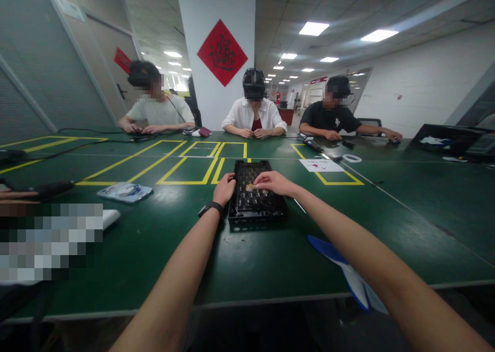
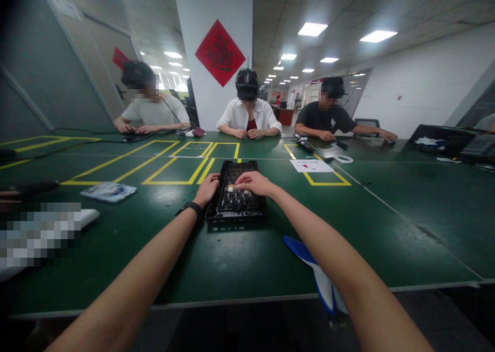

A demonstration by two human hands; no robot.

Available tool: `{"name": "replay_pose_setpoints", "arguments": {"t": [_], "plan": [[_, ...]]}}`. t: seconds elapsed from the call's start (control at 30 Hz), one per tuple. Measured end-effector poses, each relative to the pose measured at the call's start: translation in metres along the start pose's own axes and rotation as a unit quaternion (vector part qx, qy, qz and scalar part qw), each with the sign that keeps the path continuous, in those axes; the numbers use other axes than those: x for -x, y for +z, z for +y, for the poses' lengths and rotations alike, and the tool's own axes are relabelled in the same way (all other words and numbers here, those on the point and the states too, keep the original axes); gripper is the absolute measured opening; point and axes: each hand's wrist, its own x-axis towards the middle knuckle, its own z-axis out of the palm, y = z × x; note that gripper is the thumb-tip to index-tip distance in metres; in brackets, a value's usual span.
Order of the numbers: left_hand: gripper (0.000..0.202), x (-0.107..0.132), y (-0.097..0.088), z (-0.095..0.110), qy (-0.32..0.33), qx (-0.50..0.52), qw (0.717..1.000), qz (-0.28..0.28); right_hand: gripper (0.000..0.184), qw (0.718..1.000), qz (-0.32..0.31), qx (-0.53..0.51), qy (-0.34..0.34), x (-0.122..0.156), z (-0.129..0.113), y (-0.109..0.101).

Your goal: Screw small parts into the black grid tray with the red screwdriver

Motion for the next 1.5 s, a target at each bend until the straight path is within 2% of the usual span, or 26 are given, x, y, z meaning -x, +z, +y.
{"name": "replay_pose_setpoints", "arguments": {"t": [0.1,0.2,0.3,0.43,0.6,0.73,0.87,1.1,1.5], "plan": [[0.041,0.0,0.0,0.002,-0.003,-0.002,1.0,-0.001,0.034,0.995,0.012,-0.09,0.038,0.016,-0.009,0.008],[0.041,0.001,-0.001,0.004,-0.006,-0.011,1.0,0.0,0.037,0.994,-0.004,-0.107,0.018,0.03,-0.02,0.019],[0.041,0.002,-0.001,0.005,0.005,-0.024,1.0,-0.002,0.03,0.998,-0.007,-0.049,-0.038,0.041,-0.03,0.028],[0.041,0.001,-0.001,0.004,0.01,-0.037,0.999,-0.013,0.027,0.994,-0.003,0.08,-0.079,0.049,-0.038,0.033],[0.042,-0.001,0.0,0.001,0.009,-0.043,0.999,-0.012,0.021,0.979,-0.023,0.17,-0.111,0.051,-0.041,0.032],[0.042,-0.002,0.0,0.001,0.011,-0.038,0.999,-0.016,0.024,0.984,-0.054,0.15,-0.083,0.051,-0.039,0.033],[0.042,-0.001,0.0,0.003,0.009,-0.038,0.999,-0.018,0.025,0.987,-0.041,0.136,-0.07,0.052,-0.039,0.035],[0.042,0.003,-0.002,0.006,0.013,-0.035,0.999,-0.021,0.02,0.977,-0.042,0.19,-0.091,0.051,-0.041,0.038],[0.041,0.004,-0.002,0.008,0.011,-0.032,0.999,-0.014,0.021,0.988,-0.051,0.125,-0.081,0.052,-0.039,0.036]]}}
